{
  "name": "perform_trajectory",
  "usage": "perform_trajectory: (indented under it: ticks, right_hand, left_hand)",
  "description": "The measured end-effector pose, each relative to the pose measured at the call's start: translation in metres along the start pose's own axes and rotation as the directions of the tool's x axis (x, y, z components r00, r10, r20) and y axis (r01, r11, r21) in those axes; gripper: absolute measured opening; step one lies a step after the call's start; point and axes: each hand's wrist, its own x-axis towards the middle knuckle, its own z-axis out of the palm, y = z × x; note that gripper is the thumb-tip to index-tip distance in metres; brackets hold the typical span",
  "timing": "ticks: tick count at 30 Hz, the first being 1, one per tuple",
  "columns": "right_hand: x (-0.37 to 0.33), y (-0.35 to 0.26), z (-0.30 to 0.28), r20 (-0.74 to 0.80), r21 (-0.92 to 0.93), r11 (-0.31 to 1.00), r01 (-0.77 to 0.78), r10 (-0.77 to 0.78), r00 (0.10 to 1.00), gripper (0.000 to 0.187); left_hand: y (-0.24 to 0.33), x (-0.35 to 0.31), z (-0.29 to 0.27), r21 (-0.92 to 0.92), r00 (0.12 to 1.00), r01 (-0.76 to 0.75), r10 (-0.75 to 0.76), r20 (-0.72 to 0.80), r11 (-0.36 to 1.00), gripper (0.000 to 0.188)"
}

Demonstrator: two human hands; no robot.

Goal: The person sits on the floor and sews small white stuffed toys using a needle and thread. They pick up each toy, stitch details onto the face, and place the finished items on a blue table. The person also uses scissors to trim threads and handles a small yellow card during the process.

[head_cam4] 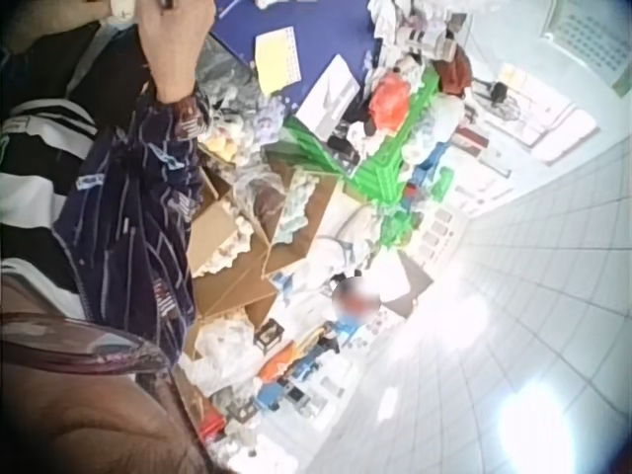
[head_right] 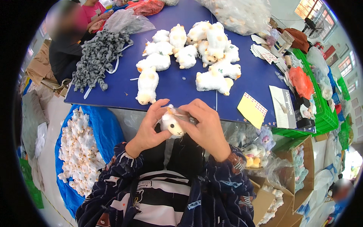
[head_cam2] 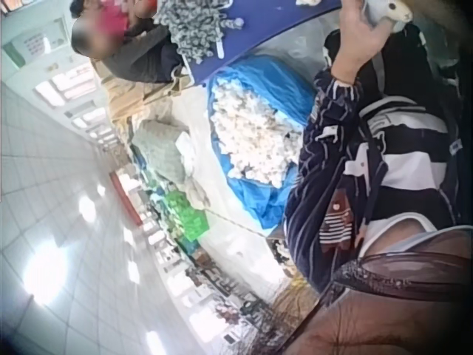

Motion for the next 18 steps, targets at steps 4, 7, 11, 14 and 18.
perform_trajectory:
  ticks: [4,7,11,14,18]
  right_hand:
    - [-0.005,0.007,-0.001,-0.053,0.593,0.731,-0.337,0.453,0.890,0.011]
    - [-0.029,0.037,-0.015,0.012,0.702,0.672,-0.237,0.322,0.947,0.013]
    - [-0.043,0.023,0.002,-0.152,0.078,0.990,-0.120,0.131,0.980,0.027]
    - [-0.042,0.006,0.022,-0.187,-0.020,1.000,-0.016,0.012,0.982,0.042]
    - [-0.040,0.005,0.044,-0.241,-0.197,0.980,0.021,-0.069,0.968,0.048]
  left_hand:
    - [-0.011,0.000,-0.004,-0.034,0.999,-0.034,0.033,-0.037,0.999,0.071]
    - [-0.016,0.002,-0.008,-0.105,0.999,-0.027,0.023,-0.036,0.994,0.069]
    - [-0.021,-0.001,-0.007,-0.217,1.000,0.005,-0.011,-0.028,0.976,0.067]
    - [-0.028,-0.003,-0.006,-0.187,0.998,-0.037,0.028,-0.049,0.982,0.063]
    - [-0.022,0.000,-0.006,0.078,0.989,-0.147,0.149,-0.017,0.986,0.056]
